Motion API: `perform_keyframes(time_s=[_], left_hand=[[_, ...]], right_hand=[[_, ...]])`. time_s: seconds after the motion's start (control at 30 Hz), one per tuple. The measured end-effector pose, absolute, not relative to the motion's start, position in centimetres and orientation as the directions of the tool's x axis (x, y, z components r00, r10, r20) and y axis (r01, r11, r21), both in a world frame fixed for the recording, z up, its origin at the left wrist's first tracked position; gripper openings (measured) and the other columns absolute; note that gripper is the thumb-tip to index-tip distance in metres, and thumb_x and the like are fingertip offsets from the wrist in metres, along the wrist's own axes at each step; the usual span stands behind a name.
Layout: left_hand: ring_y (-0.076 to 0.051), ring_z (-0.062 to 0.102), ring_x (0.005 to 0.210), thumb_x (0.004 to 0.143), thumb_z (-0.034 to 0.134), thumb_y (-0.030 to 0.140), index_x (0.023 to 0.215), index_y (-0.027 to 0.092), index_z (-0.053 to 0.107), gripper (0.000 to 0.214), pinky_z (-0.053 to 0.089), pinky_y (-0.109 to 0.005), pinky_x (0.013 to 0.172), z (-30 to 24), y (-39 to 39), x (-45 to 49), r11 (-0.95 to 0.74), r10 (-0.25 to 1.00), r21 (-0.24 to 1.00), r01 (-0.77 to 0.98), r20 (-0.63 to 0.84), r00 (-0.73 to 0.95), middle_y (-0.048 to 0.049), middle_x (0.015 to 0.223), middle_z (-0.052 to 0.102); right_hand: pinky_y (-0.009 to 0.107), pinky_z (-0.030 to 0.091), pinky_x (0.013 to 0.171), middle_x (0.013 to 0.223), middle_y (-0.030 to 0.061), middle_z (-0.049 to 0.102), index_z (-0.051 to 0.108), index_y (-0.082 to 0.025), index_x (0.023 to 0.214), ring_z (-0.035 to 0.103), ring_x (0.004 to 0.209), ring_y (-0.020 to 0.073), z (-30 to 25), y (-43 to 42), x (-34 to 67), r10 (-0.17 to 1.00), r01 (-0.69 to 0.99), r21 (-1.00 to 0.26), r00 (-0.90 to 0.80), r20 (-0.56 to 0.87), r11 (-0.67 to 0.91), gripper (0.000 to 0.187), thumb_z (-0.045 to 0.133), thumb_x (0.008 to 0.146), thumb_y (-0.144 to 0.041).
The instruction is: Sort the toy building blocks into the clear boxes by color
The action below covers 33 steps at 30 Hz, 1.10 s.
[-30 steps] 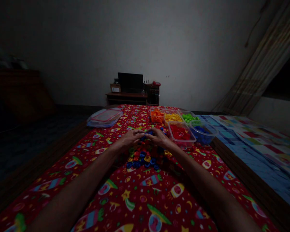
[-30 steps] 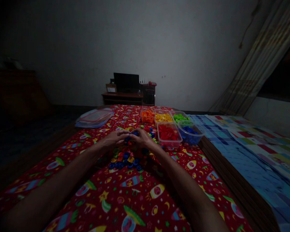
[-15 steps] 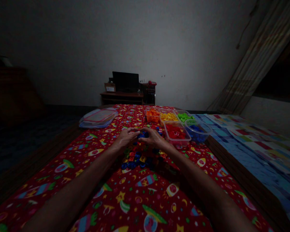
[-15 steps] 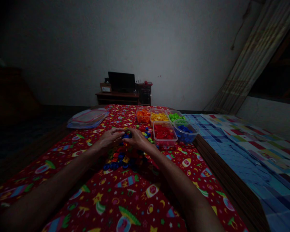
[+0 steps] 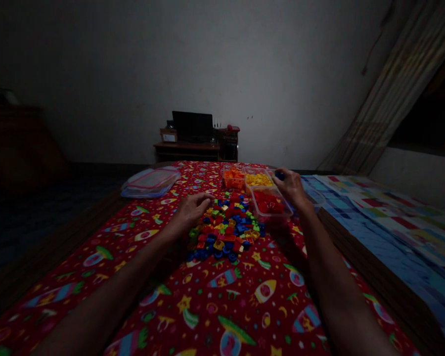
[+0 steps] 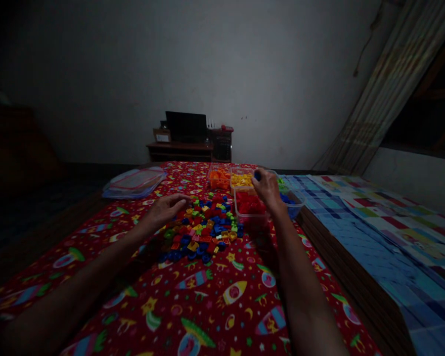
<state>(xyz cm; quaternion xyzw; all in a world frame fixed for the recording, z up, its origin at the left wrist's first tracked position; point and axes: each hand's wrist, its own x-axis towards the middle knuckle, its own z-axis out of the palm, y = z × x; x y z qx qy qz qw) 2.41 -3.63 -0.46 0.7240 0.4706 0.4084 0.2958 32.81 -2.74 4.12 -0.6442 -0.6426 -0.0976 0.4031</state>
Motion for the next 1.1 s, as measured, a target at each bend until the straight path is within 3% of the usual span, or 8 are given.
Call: perform_keyframes(time_s=[0.17,0.37,0.5,0.6,0.7,0.77,0.93,1.1], left_hand=[[-0.022,0.066,0.082,0.076,0.047,0.035,0.090,0.016,0.068,0.032,0.050,-0.030,0.076,0.0,-3.9,2.3,-0.390,0.920,0.721,0.573,0.322,0.221,-0.0053,0.088,0.072],[-0.022,0.065,0.086,0.077,0.048,0.030,0.090,0.019,0.070,0.028,0.049,-0.032,0.080,-1.2,-3.4,2.3,-0.477,0.878,0.596,0.645,0.359,0.317,-0.0055,0.092,0.071],[-0.022,0.060,0.097,0.075,0.054,0.026,0.094,0.021,0.070,0.025,0.045,-0.034,0.089,-3.2,-2.8,2.6,-0.663,0.749,0.472,0.581,0.430,0.504,-0.0060,0.102,0.069],[-0.022,0.056,0.102,0.076,0.056,0.022,0.091,0.021,0.070,0.021,0.045,-0.034,0.090,-4.5,-2.5,2.7,-0.736,0.677,0.396,0.548,0.439,0.591,-0.0077,0.103,0.067],[-0.022,0.054,0.101,0.077,0.057,0.020,0.089,0.020,0.070,0.018,0.044,-0.034,0.088,-5.2,-2.2,2.6,-0.755,0.655,0.345,0.558,0.424,0.625,-0.0085,0.101,0.065],[-0.022,0.053,0.099,0.077,0.058,0.020,0.091,0.020,0.069,0.018,0.044,-0.034,0.087,-5.3,-2.1,2.5,-0.754,0.656,0.323,0.572,0.424,0.625,-0.0081,0.100,0.064],[-0.021,0.052,0.094,0.077,0.059,0.017,0.091,0.019,0.067,0.017,0.044,-0.034,0.082,-5.1,-2.7,2.5,-0.740,0.671,0.316,0.594,0.421,0.611,-0.0064,0.092,0.062],[-0.020,0.051,0.089,0.076,0.057,0.018,0.083,0.018,0.063,0.009,0.044,-0.034,0.080,-4.8,-3.5,2.6,-0.730,0.678,0.321,0.603,0.443,0.586,-0.0049,0.087,0.060]], right_hand=[[0.035,0.042,0.088,0.100,0.0167,0.067,0.066,-0.009,0.105,0.060,0.094,0.0243,2.7,-2.5,39.0,0.767,0.929,-0.347,0.317,0.558,-0.131,0.033,0.055,0.078,-0.024],[0.037,0.039,0.092,0.113,0.0197,0.061,0.063,-0.009,0.110,0.053,0.109,0.0276,1.3,-3.0,40.9,0.830,0.919,-0.327,0.352,0.433,-0.219,0.038,0.053,0.081,-0.032],[0.036,0.041,0.087,0.103,0.0185,0.066,0.066,-0.010,0.104,0.059,0.098,0.0263,3.5,-3.0,38.2,0.764,0.939,-0.326,0.292,0.575,-0.114,0.033,0.047,0.084,-0.027],[0.030,0.043,0.076,0.090,0.0140,0.068,0.068,-0.013,0.095,0.061,0.082,0.0213,4.7,-3.1,33.5,0.763,0.945,-0.311,0.127,0.634,0.101,0.029,0.044,0.085,-0.023],[0.025,0.041,0.067,0.084,0.0091,0.068,0.068,-0.015,0.091,0.059,0.074,0.0164,3.8,-3.3,28.3,0.820,0.885,-0.246,-0.219,0.529,0.395,0.026,0.044,0.083,-0.014],[0.024,0.040,0.067,0.085,0.0088,0.068,0.067,-0.014,0.097,0.059,0.074,0.0159,2.1,-3.5,25.5,0.825,0.836,-0.225,-0.383,0.415,0.501,0.027,0.045,0.083,-0.012],[0.028,0.041,0.080,0.102,0.0129,0.064,0.060,-0.015,0.116,0.057,0.092,0.0187,-2.2,-3.6,23.4,0.830,0.840,-0.116,-0.486,0.273,0.530,0.039,0.043,0.082,-0.004],[0.028,0.040,0.085,0.102,0.0125,0.062,0.058,-0.013,0.118,0.054,0.094,0.0177,-3.5,-3.0,24.2,0.809,0.826,-0.121,-0.491,0.323,0.550,0.041,0.041,0.083,-0.003]])
